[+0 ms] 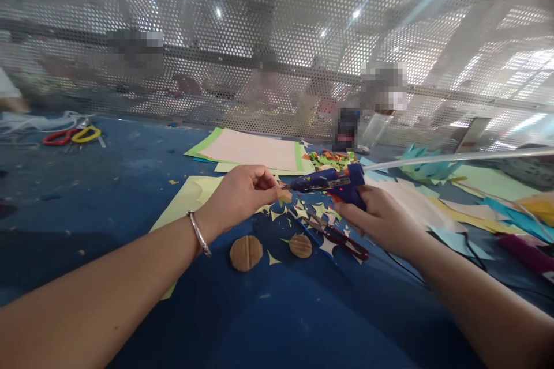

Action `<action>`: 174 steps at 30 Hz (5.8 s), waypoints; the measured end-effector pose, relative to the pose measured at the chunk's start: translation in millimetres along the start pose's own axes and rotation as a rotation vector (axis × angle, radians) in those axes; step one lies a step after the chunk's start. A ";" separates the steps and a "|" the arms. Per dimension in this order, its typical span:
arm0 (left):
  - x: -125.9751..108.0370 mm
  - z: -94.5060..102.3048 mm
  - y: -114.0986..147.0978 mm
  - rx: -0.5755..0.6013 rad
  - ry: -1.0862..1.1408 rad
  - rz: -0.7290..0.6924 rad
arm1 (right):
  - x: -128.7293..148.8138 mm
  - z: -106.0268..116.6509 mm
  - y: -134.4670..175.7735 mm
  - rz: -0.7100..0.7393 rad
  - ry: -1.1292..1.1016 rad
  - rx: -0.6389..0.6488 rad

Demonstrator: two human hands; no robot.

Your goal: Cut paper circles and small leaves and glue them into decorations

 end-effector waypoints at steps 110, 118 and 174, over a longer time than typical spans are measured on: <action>0.5 -32.4 12.6 0.084 0.317 0.223 | 47.7 -27.4 7.3 0.333 0.030 -0.099; -0.8 -37.8 16.3 0.128 0.295 0.249 | 47.4 -28.3 7.3 0.322 -0.024 -0.079; -24.3 8.5 3.0 -0.083 -0.276 -0.036 | 29.3 -31.3 5.0 0.116 -0.197 0.071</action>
Point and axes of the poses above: each hand's wrist, its own y-axis away from the middle knuckle, its own z-axis out of the back of the hand, x = y × z, the point moved 10 cm from there along -y, towards the middle knuckle, and after that the axes turned 4 degrees about -y, right-handed, at the moved point
